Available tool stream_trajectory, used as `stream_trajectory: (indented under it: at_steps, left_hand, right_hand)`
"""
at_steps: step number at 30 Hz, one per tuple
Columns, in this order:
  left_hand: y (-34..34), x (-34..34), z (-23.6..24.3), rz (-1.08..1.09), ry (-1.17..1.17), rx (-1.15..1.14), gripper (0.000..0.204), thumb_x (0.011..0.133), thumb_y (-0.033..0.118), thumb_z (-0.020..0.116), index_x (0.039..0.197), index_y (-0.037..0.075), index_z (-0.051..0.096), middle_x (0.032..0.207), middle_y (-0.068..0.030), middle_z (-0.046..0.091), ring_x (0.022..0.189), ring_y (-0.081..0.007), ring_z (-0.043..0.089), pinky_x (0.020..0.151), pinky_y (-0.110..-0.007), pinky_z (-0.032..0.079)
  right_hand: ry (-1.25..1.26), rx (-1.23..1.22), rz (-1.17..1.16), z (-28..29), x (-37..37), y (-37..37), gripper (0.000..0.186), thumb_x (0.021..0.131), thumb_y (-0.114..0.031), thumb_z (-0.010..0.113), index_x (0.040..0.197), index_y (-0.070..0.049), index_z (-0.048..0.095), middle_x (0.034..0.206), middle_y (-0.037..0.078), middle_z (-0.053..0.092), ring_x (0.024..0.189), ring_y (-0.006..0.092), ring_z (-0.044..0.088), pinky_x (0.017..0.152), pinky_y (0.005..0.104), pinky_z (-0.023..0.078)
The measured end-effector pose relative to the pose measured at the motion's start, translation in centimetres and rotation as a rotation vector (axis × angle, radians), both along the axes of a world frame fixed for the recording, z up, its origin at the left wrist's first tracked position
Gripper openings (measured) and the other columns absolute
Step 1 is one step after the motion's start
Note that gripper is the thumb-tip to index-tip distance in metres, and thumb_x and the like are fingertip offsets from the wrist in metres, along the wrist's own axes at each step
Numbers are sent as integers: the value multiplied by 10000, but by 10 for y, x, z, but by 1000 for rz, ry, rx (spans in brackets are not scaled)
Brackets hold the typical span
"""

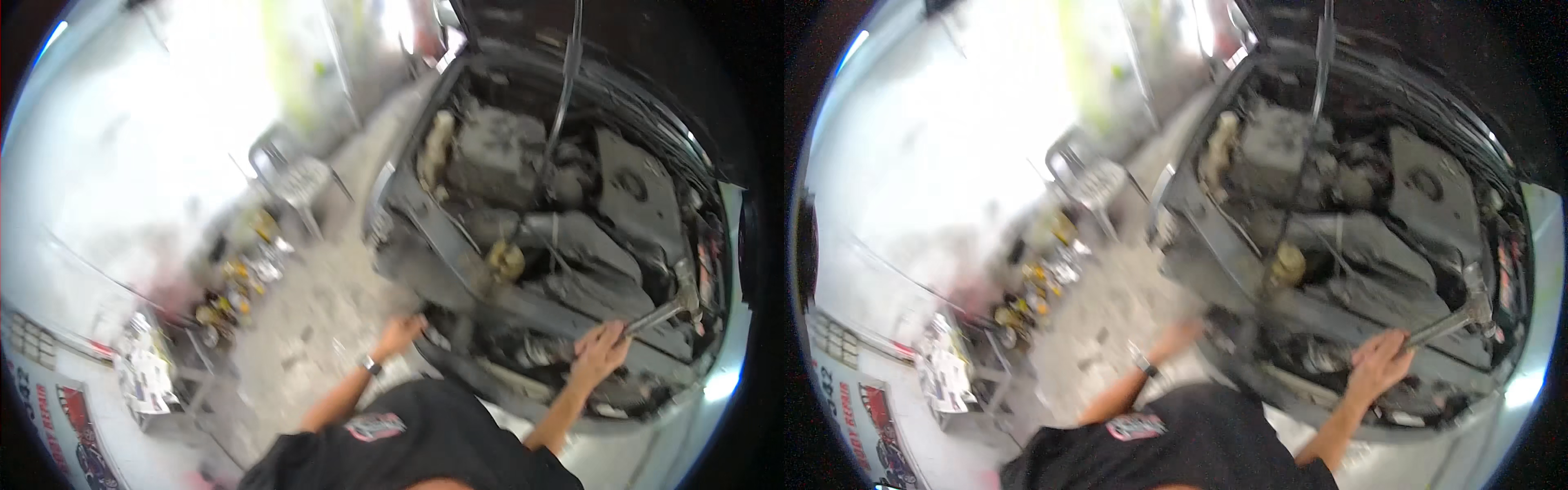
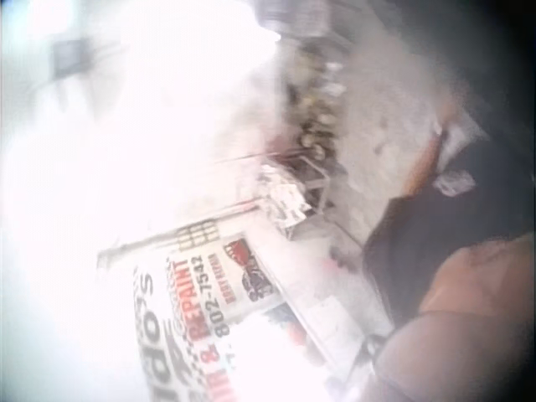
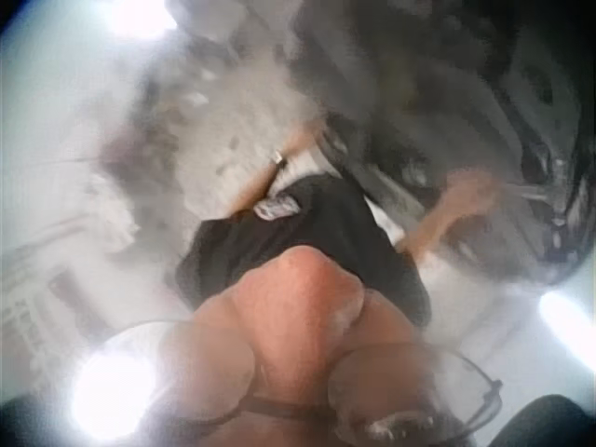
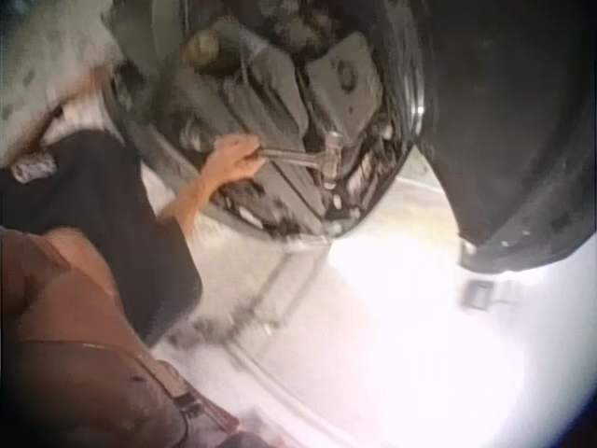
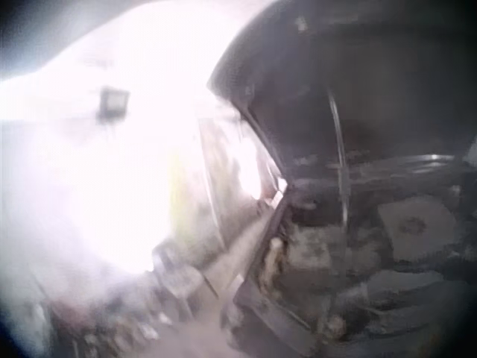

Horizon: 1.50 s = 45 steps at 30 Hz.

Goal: The person hammers different areas of the vehicle hood and side panel, using a punch tool to target specific spots while hammering the tool's head.

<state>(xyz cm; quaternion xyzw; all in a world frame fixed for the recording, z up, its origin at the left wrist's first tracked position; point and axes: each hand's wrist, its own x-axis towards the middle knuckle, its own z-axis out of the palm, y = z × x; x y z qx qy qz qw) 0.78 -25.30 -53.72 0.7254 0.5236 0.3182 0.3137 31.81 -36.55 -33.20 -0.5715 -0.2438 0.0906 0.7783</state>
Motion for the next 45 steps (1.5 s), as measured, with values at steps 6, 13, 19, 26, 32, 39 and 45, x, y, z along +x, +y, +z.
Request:
stream_trajectory:
  at_steps: [6, 13, 19, 26, 32, 39, 45]
  left_hand:
    - [-113, -102, -226, 50, 262, -932, 596, 842, 598, 565, 930, 25, 705, 767, -150, 672, 756, -262, 640, 702, -406, 493]
    - [-126, -196, -274, 55, 560, -828, 768, 842, 635, 524, 1377, 88, 470, 1325, -213, 528, 1181, -299, 542, 958, -407, 428]
    - [-64, -217, -211, 128, 553, -566, 771, 838, 636, 522, 1378, 88, 469, 1319, -201, 538, 1174, -296, 546, 960, -408, 427]
    - [-15, -252, -123, 177, 563, -302, 776, 833, 638, 519, 1378, 88, 467, 1312, -186, 549, 1165, -292, 552, 962, -408, 426]
    - [58, -279, -59, 132, 505, -53, 779, 829, 639, 516, 1379, 88, 466, 1306, -174, 559, 1157, -288, 556, 965, -409, 425]
    - [-218, -180, -229, 272, 35, -317, 784, 825, 640, 513, 1379, 88, 464, 1299, -159, 570, 1148, -284, 562, 967, -409, 423]
    - [-302, -186, -218, 379, -264, -1414, 870, 801, 751, 451, 1369, 94, 480, 1238, -190, 594, 1080, -275, 604, 901, -447, 478]
  right_hand:
    - [-34, 28, 350, -18, 13, 31, 233, 1013, -225, 443, 847, -62, 433, 506, -19, 367, 356, 44, 313, 328, 227, 287]
    - [198, -131, 514, -43, 31, 69, 286, 1019, -258, 426, 818, -56, 403, 496, -4, 337, 328, 73, 310, 305, 246, 296]
    - [204, -205, 523, -68, 39, 77, 244, 1011, -246, 439, 875, -44, 415, 496, 12, 366, 330, 83, 338, 308, 251, 301]
    - [61, -418, 574, -35, 42, 58, 326, 978, -274, 467, 964, 51, 458, 602, 78, 484, 502, 171, 460, 461, 321, 394]
    - [93, -289, 549, -41, 30, 38, 329, 983, -311, 467, 940, 15, 465, 621, 67, 492, 529, 160, 428, 474, 288, 369]
    - [-100, 144, 604, -29, -54, 35, 381, 1005, -281, 406, 1139, 76, 390, 567, 81, 468, 416, 117, 398, 391, 260, 375]
    - [-341, -222, 882, -48, -161, 0, 151, 997, -119, 424, 954, 22, 458, 549, 50, 430, 414, 98, 414, 392, 243, 362]
